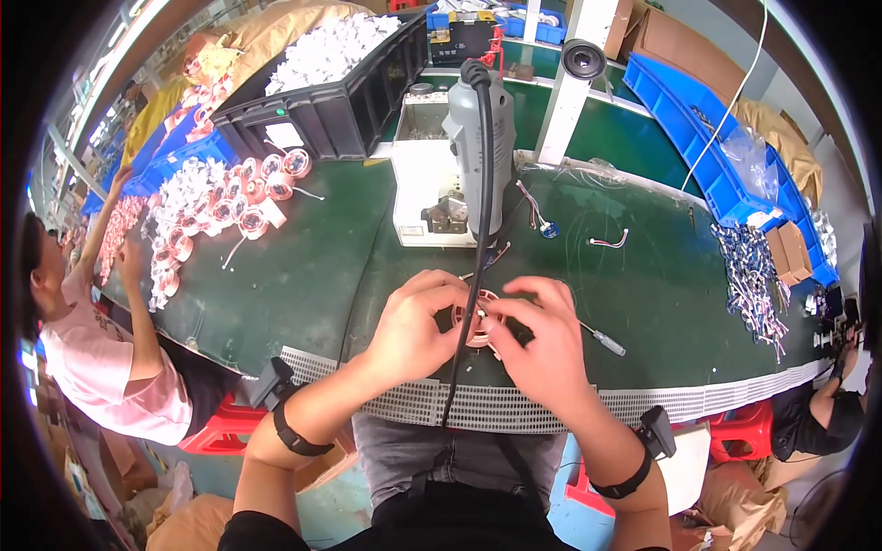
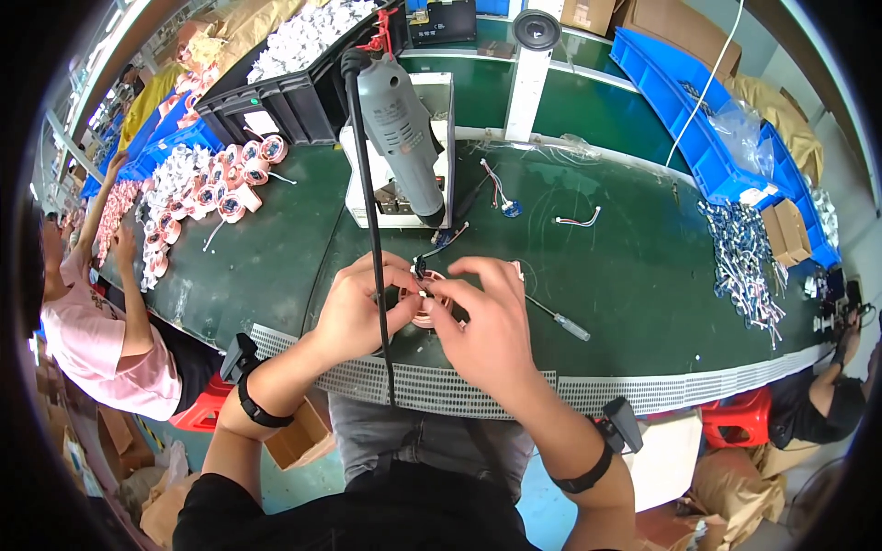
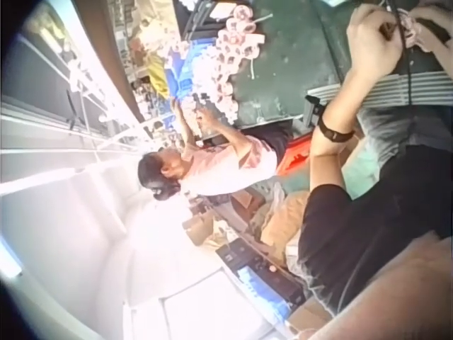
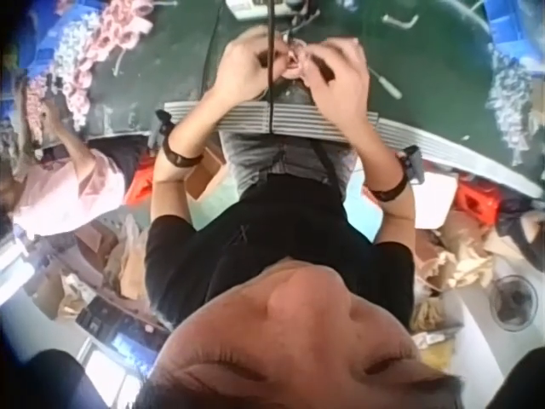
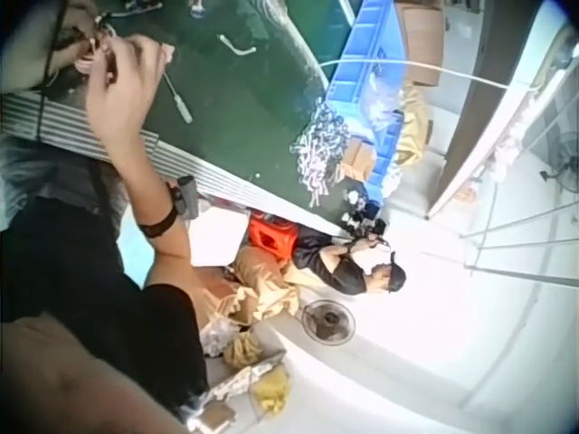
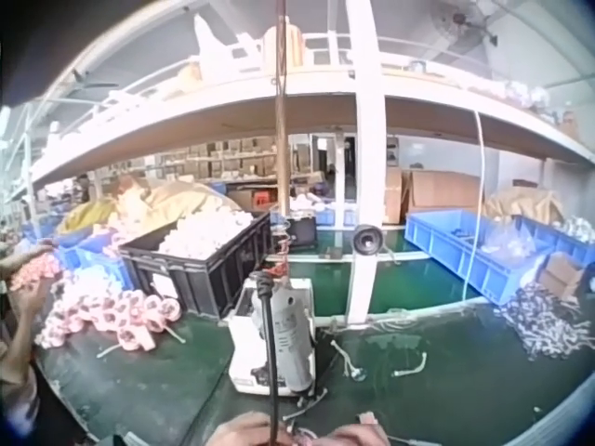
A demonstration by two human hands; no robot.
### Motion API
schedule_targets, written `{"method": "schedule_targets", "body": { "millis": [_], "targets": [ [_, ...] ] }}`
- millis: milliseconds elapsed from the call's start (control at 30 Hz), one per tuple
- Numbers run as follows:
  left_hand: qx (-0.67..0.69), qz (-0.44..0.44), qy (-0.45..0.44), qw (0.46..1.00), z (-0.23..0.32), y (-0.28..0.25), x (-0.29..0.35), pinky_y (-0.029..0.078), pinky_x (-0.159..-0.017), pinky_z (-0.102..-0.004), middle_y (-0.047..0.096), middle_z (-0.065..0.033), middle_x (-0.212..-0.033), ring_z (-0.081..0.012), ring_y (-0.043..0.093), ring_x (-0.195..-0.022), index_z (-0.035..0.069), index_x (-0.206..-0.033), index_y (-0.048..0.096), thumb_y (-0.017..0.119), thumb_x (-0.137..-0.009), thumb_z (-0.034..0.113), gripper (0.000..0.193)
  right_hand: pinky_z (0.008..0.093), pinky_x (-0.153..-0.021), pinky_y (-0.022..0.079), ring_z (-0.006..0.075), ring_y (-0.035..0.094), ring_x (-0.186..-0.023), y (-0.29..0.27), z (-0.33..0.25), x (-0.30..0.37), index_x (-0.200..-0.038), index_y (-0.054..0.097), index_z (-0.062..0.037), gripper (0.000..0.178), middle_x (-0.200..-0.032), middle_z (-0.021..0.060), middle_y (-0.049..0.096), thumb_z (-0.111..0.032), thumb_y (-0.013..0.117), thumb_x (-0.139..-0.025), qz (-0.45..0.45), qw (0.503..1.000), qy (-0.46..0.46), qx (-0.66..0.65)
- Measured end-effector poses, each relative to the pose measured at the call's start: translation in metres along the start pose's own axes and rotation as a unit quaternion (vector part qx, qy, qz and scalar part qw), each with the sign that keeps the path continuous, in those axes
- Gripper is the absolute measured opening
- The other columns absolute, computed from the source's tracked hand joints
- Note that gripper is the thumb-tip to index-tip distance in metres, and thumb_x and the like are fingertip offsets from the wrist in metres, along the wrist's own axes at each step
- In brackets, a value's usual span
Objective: Assembling internal parts of a small electronic device using an electric screwdriver and hand manipulation.
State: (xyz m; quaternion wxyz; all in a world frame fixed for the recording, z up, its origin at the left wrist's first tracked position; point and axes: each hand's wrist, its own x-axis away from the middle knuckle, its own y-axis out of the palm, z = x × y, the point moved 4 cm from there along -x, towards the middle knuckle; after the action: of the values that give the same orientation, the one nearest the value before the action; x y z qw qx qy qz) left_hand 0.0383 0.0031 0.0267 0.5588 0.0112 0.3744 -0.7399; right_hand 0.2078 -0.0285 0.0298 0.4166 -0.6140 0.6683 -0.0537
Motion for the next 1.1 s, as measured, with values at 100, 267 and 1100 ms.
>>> {"method": "schedule_targets", "body": {
  "millis": [100,267,1100],
  "targets": [
    [0.028,0.005,-0.025,0.999,-0.004,-0.003,0.004,0.054,-0.074,-0.0335,0.068,-0.0105,-0.095,-0.0245,0.067,-0.081,0.003,-0.095,0.073,0.075,-0.079,0.007,0.016,0.0437,-0.096,0.042,0.03,0.056,-0.106,0.007,0.0,-0.008,-0.091,0.075,-0.0058,0.013,-0.106,0.006,0.063,-0.013,0.075,-0.08,-0.055,0.998,0.002,-0.004],
    [0.228,-0.027,-0.145,0.962,-0.021,-0.002,0.002,0.05,-0.063,-0.0279,0.067,-0.0053,-0.089,-0.0102,0.061,-0.076,-0.004,-0.088,0.068,0.07,-0.09,0.007,0.012,0.039,-0.087,0.049,0.0266,0.061,-0.099,-0.002,0.005,-0.012,-0.09,0.075,-0.0055,0.016,-0.1,0.0059,0.068,-0.013,0.078,-0.077,-0.091,0.995,-0.02,-0.034],
    [0.046,-0.171,-0.092,0.98,0.021,-0.05,0.006,0.052,-0.067,-0.0296,0.071,-0.0096,-0.094,-0.0144,0.067,-0.078,0.003,-0.106,0.073,0.069,-0.088,-0.001,0.019,0.0327,-0.08,0.051,0.0208,0.068,-0.086,0.005,0.01,-0.017,-0.098,0.074,-0.0021,0.015,-0.098,0.0109,0.071,-0.01,0.074,-0.085,-0.161,0.972,0.088,-0.148]
  ]
}}
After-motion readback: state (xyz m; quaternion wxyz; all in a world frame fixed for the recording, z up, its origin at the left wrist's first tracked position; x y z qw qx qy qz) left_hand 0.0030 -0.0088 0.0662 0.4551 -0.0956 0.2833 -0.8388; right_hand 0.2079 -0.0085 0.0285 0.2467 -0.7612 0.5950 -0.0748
